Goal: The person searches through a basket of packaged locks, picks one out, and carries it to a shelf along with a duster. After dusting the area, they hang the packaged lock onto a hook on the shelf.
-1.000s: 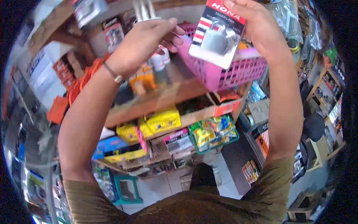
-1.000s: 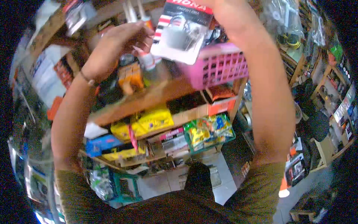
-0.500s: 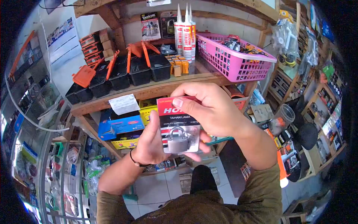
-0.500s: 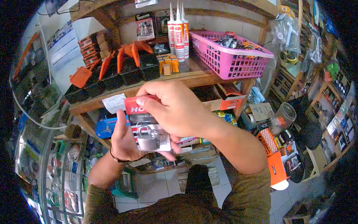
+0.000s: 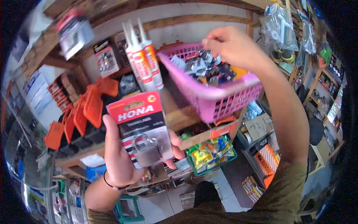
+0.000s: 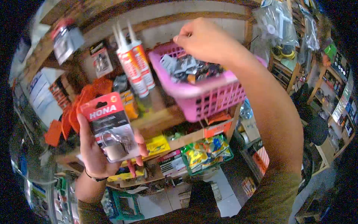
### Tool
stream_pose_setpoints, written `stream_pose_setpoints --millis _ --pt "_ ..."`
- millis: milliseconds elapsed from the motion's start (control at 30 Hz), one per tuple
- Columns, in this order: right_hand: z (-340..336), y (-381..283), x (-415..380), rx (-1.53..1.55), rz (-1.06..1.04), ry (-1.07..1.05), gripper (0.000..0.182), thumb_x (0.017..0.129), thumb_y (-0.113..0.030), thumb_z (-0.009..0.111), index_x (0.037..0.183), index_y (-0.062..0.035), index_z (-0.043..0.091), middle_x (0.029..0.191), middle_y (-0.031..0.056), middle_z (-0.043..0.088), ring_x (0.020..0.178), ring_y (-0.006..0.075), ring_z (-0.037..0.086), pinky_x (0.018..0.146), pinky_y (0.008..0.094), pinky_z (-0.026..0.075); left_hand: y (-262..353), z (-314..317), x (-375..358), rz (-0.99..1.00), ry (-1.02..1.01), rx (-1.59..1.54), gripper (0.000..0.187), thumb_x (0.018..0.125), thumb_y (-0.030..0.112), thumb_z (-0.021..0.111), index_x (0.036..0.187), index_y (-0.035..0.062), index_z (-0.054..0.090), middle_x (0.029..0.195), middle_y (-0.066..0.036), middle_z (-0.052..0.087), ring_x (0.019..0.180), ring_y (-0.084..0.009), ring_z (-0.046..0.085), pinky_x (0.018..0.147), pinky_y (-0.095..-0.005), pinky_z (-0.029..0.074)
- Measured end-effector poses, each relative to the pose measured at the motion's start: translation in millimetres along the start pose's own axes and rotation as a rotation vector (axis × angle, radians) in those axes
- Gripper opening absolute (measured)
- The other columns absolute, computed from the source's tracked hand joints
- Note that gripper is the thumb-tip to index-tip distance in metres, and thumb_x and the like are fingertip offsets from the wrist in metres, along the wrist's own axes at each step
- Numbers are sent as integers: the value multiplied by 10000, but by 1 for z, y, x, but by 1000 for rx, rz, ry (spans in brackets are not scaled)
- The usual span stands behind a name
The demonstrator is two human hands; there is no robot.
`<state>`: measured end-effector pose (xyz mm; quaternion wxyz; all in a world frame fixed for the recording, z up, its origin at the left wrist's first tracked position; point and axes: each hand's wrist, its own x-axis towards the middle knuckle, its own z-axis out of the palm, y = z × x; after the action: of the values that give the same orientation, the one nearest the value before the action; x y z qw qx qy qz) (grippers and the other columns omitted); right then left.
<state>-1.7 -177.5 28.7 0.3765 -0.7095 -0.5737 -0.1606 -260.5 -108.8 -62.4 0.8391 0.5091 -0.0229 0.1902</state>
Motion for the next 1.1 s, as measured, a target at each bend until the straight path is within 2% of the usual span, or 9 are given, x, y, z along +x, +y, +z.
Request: stream_pose_setpoints --millis 67,300,433,533,733,767,867,1000,1100 --pt "-3 40 53 -42 -4 -230 269 795 -265 530 775 -5 596 601 56 564 502 117 498 469 269 404 14 12 52 85 42 4 910 711 751 118 1101 -9 431 935 -220 563 809 -318 591 614 -378 510" --pt "43 145 169 -256 275 -653 272 775 -254 513 765 -2 614 635 133 595 587 223 583 563 352 465 28 22 192 -119 301 131 719 783 663 234 1069 46 468 949 -152 582 814 -265 600 649 -365 514" --pt "89 203 191 -451 -74 -529 278 758 -266 524 819 -16 629 777 169 615 740 289 600 673 391 472 13 1 226 -373 294 218 593 836 556 300 1115 55 446 1002 -123 577 866 -255 594 708 -350 502" --pt "97 216 197 -469 81 -528 282 741 -262 530 852 -24 634 918 189 592 873 319 573 747 389 461 12 8 238 -384 298 345 480 891 439 327 933 24 565 822 -47 604 706 -127 592 623 -248 468" --pt "117 209 199 -425 372 -480 330 678 -149 536 988 -55 600 1019 156 577 959 324 551 793 408 454 0 3 254 -361 391 364 457 901 412 319 967 23 549 842 -56 608 699 -134 591 624 -258 474" --pt "114 211 204 -446 381 -630 311 679 -148 518 958 -51 615 1011 158 581 973 277 556 788 366 464 -1 5 255 -368 448 343 458 900 415 318 980 24 544 853 -60 609 699 -137 591 625 -264 478" --pt "139 241 214 -416 319 -568 289 698 -202 506 914 -60 634 1009 141 588 958 238 569 756 344 477 -2 5 258 -367 486 330 464 898 422 314 998 27 536 868 -66 611 702 -145 593 624 -275 484" --pt "117 236 222 -440 219 -700 288 708 -246 492 856 -51 642 1012 135 586 917 217 583 746 335 476 -2 -1 259 -389 449 344 469 899 426 306 1006 30 533 873 -72 612 703 -152 597 616 -283 487" --pt "108 254 226 -181 312 -819 307 721 -279 472 848 -52 636 964 139 598 865 238 590 720 338 474 -3 -3 256 -307 411 432 469 899 426 306 1016 30 528 875 -74 614 708 -154 599 615 -284 487"
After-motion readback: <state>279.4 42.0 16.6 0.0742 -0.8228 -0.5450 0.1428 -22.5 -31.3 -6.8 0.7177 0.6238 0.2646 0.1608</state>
